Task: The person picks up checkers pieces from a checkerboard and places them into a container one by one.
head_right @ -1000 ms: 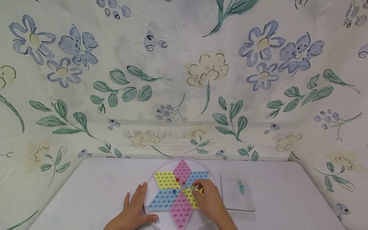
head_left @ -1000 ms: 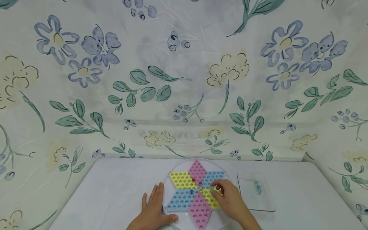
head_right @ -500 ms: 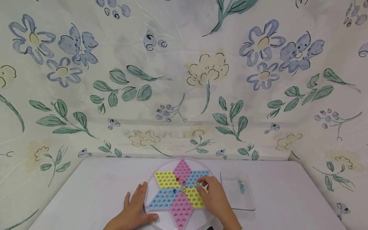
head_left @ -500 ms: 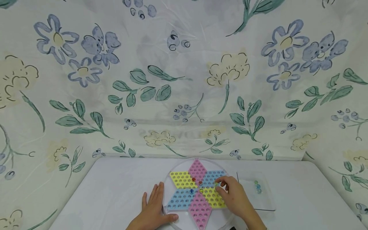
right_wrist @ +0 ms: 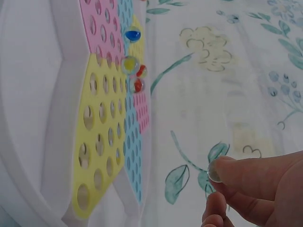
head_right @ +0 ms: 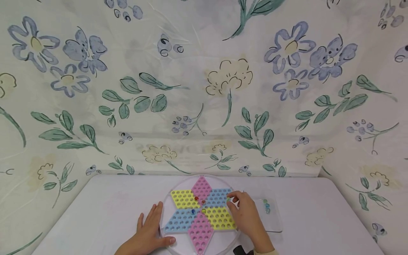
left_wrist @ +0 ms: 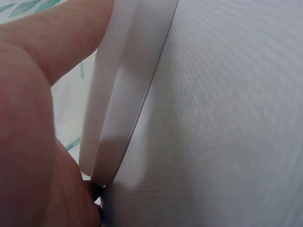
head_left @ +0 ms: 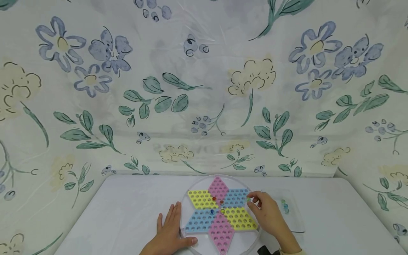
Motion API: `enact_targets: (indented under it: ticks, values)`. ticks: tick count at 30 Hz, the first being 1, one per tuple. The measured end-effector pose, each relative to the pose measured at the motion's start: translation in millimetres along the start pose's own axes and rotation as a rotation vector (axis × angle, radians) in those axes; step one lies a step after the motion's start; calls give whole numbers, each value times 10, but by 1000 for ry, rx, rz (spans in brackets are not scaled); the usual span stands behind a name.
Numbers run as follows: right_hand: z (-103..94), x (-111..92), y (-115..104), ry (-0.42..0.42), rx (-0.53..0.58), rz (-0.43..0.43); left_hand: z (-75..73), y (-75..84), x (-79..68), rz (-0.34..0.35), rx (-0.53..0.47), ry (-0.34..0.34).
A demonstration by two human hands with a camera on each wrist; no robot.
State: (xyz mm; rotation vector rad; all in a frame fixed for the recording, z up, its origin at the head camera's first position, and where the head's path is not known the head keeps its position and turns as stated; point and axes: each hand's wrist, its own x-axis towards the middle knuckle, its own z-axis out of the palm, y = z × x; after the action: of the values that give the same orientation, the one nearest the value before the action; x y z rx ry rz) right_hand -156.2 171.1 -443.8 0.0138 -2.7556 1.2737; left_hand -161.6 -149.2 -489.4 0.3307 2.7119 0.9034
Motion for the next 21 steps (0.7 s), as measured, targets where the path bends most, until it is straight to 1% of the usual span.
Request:
enact_targets:
  ticks: [4,11,15,21]
  values:
    - [-28,21,32,9,-19,18,-8,7,-7,1,-6,-1]
    - [-85,51,81,24,-49,5,-10,14,-8,2,0,-9]
    - [-114,64,94,29,-53,10,-11,8,-6,-1,2,-8]
    - [-151,72,107,34,-72,32,-13,14,0,-12,6,-13]
